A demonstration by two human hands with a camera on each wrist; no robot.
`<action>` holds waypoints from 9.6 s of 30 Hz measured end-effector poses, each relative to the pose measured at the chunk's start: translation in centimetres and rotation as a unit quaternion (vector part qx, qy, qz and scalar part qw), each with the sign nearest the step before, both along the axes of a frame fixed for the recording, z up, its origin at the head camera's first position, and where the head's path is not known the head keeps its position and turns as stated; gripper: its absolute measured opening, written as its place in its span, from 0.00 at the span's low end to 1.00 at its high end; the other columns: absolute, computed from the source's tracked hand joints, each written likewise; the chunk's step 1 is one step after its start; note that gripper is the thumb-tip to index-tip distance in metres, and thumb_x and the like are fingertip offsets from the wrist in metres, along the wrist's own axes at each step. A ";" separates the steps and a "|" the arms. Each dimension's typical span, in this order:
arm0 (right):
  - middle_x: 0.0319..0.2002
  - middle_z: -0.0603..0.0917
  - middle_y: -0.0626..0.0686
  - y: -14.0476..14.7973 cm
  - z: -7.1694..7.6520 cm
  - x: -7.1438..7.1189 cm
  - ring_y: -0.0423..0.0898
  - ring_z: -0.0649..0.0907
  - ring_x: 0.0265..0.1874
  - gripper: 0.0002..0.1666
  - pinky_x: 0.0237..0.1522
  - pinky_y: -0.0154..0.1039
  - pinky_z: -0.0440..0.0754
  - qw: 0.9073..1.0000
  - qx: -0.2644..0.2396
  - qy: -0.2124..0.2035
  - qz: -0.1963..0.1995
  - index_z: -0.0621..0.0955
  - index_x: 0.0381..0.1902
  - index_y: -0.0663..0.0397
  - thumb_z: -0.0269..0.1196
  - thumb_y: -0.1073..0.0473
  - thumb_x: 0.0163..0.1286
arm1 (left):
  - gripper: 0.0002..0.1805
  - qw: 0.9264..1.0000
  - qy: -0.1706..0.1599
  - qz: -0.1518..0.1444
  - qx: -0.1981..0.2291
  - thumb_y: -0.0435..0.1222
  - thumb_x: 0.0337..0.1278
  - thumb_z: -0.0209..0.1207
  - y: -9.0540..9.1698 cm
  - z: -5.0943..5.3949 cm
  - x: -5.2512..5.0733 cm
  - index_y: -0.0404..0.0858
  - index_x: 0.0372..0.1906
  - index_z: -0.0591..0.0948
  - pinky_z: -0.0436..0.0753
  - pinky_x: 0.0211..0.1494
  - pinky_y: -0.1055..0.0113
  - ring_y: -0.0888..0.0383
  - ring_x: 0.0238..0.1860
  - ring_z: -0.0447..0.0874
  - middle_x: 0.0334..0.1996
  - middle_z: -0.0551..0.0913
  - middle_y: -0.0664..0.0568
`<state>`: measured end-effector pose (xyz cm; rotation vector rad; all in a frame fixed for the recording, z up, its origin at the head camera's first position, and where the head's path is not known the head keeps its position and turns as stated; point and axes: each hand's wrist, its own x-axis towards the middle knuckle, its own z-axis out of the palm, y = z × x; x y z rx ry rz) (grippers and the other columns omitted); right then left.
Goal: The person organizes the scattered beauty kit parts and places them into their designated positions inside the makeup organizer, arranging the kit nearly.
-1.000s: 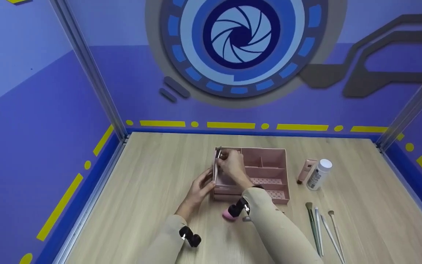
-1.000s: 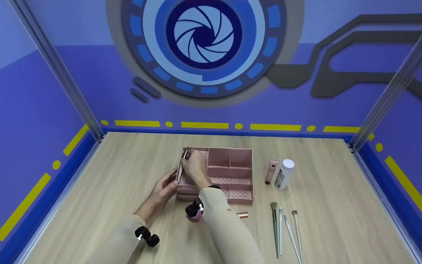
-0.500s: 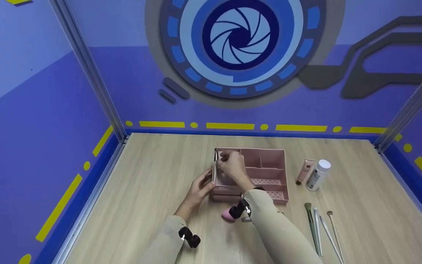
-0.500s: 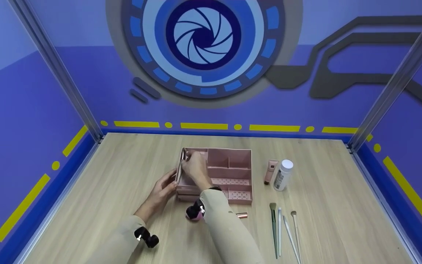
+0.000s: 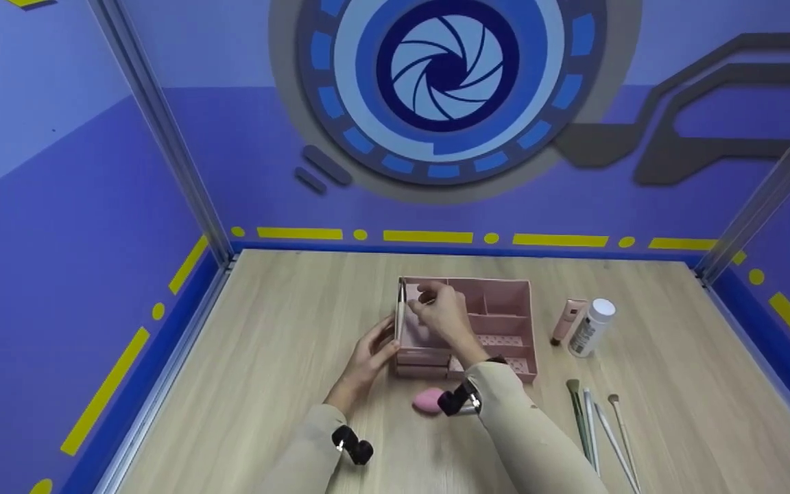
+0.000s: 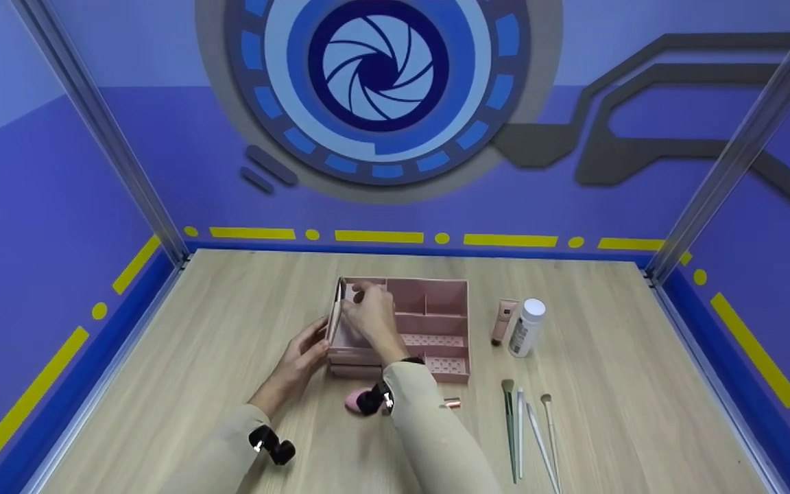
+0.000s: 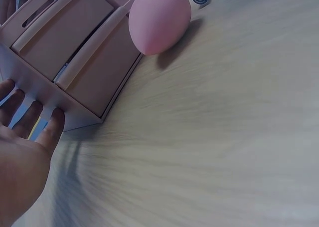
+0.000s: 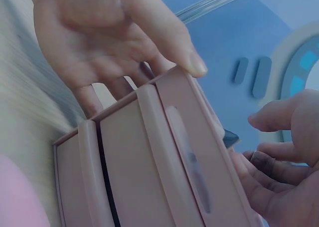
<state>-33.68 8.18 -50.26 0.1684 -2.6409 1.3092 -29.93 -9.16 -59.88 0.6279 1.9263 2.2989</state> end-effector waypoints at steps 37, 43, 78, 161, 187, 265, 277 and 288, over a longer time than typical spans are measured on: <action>0.38 0.88 0.54 6.9 2.1 3.8 0.46 0.86 0.35 0.20 0.42 0.45 0.84 0.998 -0.016 0.062 -0.028 0.84 0.47 0.55 0.72 0.56 0.57 | 0.36 0.999 -0.034 -0.008 0.010 0.31 0.67 0.53 0.1 0.3 0.2 0.25 0.74 0.53 0.68 0.71 0.63 0.37 0.73 0.55 0.72 0.56 0.29; 0.37 0.87 0.54 7.8 2.0 4.4 0.47 0.86 0.35 0.20 0.42 0.46 0.85 0.997 -0.024 0.068 -0.035 0.84 0.46 0.55 0.72 0.58 0.56 | 0.35 1.000 -0.023 -0.008 0.002 0.30 0.67 0.53 0.0 0.1 0.0 0.26 0.73 0.54 0.68 0.71 0.65 0.37 0.73 0.56 0.72 0.56 0.30; 0.42 0.86 0.59 16.1 0.6 8.1 0.53 0.86 0.41 0.24 0.47 0.47 0.85 0.994 -0.028 0.062 -0.090 0.81 0.53 0.62 0.70 0.60 0.60 | 0.35 0.999 -0.030 -0.017 0.036 0.27 0.66 0.52 0.1 0.0 0.1 0.23 0.73 0.52 0.69 0.69 0.69 0.36 0.73 0.54 0.72 0.54 0.28; 0.46 0.83 0.66 23.7 -7.1 13.5 0.57 0.84 0.41 0.33 0.35 0.46 0.85 0.977 0.090 -0.138 -0.137 0.75 0.57 0.68 0.70 0.55 0.59 | 0.36 0.999 -0.044 -0.015 0.020 0.30 0.67 0.52 0.0 0.0 0.0 0.25 0.74 0.51 0.67 0.71 0.64 0.37 0.74 0.53 0.73 0.54 0.29; 0.47 0.82 0.66 23.1 -7.8 13.5 0.54 0.83 0.41 0.35 0.38 0.48 0.84 0.963 0.165 -0.172 -0.123 0.74 0.59 0.70 0.70 0.58 0.56 | 0.35 0.999 -0.040 -0.001 0.002 0.32 0.67 0.53 0.0 0.0 0.2 0.25 0.73 0.53 0.69 0.70 0.63 0.38 0.73 0.57 0.72 0.57 0.30; 0.40 0.87 0.60 21.5 -5.0 11.8 0.49 0.85 0.36 0.20 0.30 0.33 0.79 0.987 0.089 -0.059 -0.118 0.82 0.49 0.62 0.65 0.66 0.56 | 0.37 0.997 -0.065 -0.012 0.028 0.30 0.66 0.54 0.0 0.2 0.2 0.25 0.74 0.51 0.67 0.71 0.63 0.39 0.74 0.55 0.73 0.54 0.29; 0.40 0.87 0.62 20.4 -3.7 10.6 0.53 0.86 0.37 0.20 0.29 0.33 0.81 0.991 0.076 -0.030 -0.102 0.82 0.50 0.64 0.66 0.65 0.58 | 0.36 0.999 -0.037 -0.015 0.015 0.29 0.66 0.53 -0.1 0.1 0.1 0.23 0.73 0.52 0.68 0.69 0.67 0.37 0.73 0.54 0.72 0.55 0.28; 0.40 0.87 0.62 19.3 -2.6 9.9 0.55 0.87 0.39 0.19 0.33 0.37 0.84 0.993 0.068 -0.011 -0.091 0.82 0.50 0.64 0.66 0.65 0.59 | 0.35 1.000 -0.023 -0.013 -0.004 0.30 0.67 0.53 -0.3 0.0 0.0 0.23 0.73 0.52 0.68 0.71 0.65 0.36 0.73 0.55 0.72 0.55 0.28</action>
